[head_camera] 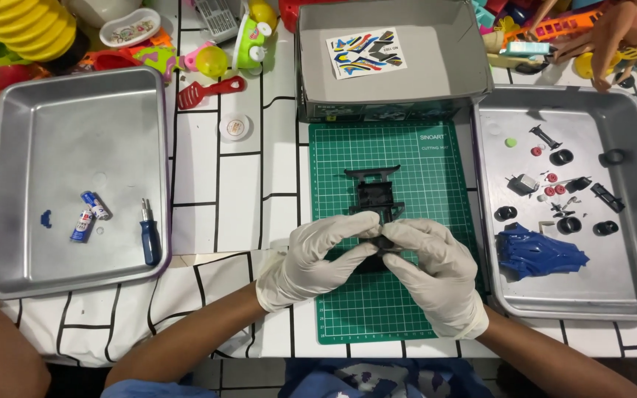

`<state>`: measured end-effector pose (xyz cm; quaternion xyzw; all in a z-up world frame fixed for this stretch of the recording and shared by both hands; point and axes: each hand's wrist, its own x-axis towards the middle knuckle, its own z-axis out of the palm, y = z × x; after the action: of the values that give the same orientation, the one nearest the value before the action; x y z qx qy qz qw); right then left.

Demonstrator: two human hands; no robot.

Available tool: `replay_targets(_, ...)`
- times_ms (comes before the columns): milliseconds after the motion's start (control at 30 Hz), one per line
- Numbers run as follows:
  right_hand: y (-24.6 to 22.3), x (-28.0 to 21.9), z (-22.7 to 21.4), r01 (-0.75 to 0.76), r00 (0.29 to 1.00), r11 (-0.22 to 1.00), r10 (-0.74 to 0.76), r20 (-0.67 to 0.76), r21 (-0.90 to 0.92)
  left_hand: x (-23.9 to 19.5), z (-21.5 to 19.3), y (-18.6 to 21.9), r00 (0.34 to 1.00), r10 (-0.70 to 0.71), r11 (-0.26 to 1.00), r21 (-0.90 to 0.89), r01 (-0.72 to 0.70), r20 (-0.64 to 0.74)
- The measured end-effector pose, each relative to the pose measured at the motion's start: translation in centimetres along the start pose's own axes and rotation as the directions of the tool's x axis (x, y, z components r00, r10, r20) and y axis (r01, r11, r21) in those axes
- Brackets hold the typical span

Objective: Assembling a small black toy car chassis with various internal components like gears and axles on a cutting mat.

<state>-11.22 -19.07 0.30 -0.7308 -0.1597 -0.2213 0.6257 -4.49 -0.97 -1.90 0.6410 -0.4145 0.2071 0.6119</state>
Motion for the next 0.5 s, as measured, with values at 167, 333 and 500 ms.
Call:
replay_targets(167,-0.6,0.5,-0.1,0.080,0.997,0.990,-0.078,0.022,-0.115,0.0,0.4,0.3,1.000,-0.011,0.995,-0.097,0.013,0.016)
replay_targets(333,-0.1,0.1,-0.1,0.122,0.992,0.964,-0.125,0.004,-0.238,1.4,0.0,1.7,0.999,-0.047,0.996,-0.073,0.048,0.021)
replay_targets(500,0.3,0.0,0.1,0.120,0.992,0.965,-0.124,-0.001,-0.234,1.1,0.0,1.2,0.999,-0.047,0.999,0.023,0.047,-0.008)
